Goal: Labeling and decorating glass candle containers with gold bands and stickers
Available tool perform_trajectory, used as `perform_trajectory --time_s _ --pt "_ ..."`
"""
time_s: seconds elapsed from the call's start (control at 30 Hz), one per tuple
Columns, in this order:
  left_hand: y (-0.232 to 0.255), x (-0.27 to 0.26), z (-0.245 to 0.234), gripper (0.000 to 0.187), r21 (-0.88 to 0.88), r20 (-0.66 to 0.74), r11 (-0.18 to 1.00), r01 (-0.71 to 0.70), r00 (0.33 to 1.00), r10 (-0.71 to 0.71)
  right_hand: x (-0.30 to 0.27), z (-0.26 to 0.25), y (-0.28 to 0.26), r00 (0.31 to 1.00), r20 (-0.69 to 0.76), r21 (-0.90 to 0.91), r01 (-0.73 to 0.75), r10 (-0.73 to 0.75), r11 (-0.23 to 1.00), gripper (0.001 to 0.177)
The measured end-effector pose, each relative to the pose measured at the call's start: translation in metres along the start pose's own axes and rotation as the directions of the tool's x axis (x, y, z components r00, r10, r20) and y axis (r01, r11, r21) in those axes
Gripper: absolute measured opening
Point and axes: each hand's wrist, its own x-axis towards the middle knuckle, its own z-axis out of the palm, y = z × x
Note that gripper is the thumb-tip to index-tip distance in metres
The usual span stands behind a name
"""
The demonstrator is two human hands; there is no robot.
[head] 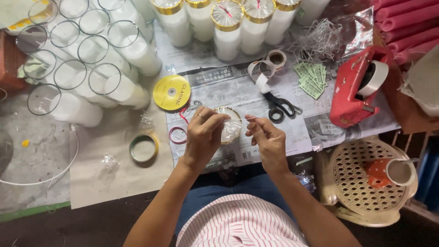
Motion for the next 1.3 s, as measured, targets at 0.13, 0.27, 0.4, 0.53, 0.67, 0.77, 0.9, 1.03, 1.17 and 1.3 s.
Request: perform_trajectory --time_s 0.13,0.27,0.4,0.53,0.67,0.77,0.9,1.03,1.17,1.3 --pt "-0.003 -0.002 0.002 0.019 0.011 0.0 1.0 0.027 1.0 -0.027 0.013 -0.004 0.027 0.997 -0.046 0.122 -0.061 0.067 0.991 0.013" --pt "-0.005 -0.003 0.003 0.019 0.004 -0.004 0.999 0.034 0.999 -0.034 0.025 -0.017 0.042 0.986 0.022 0.285 -0.165 0.166 0.944 0.007" --pt "-0.003 -0.002 0.003 0.017 -0.008 0.01 0.998 0.06 0.998 -0.06 0.036 -0.018 0.024 0.963 0.173 0.484 -0.267 0.208 0.833 0.012" --pt "-0.006 -0.003 0.004 0.017 -0.001 0.028 0.997 0.083 0.996 -0.083 0.04 -0.014 0.029 0.95 0.242 0.486 -0.294 0.196 0.823 0.019" --pt "-0.006 -0.003 0.004 0.018 -0.008 0.014 0.995 0.097 0.995 -0.097 0.034 -0.014 0.017 0.961 0.22 0.506 -0.259 0.167 0.822 0.028" --pt "-0.007 -0.004 0.006 0.017 -0.011 0.016 0.994 0.106 0.994 -0.105 0.031 -0.016 0.018 0.965 0.196 0.485 -0.248 0.172 0.838 0.034" --pt "-0.006 -0.004 0.005 0.017 -0.017 0.022 0.994 0.109 0.994 -0.109 0.027 -0.014 0.017 0.995 0.084 0.215 -0.071 0.054 0.974 0.024" --pt "-0.005 -0.003 0.004 0.018 -0.018 0.017 0.994 0.109 0.994 -0.109 0.026 -0.013 0.014 0.997 0.067 0.096 0.039 -0.046 0.995 0.021" --pt "-0.008 -0.005 0.005 0.017 -0.014 0.02 0.994 0.108 0.994 -0.107 0.031 -0.012 0.017 0.996 0.08 0.101 0.031 -0.04 0.994 0.015" --pt "-0.007 -0.003 0.006 0.018 -0.009 0.022 0.994 0.111 0.994 -0.11 0.039 -0.008 0.015 0.98 0.152 0.375 -0.176 0.127 0.91 0.021"
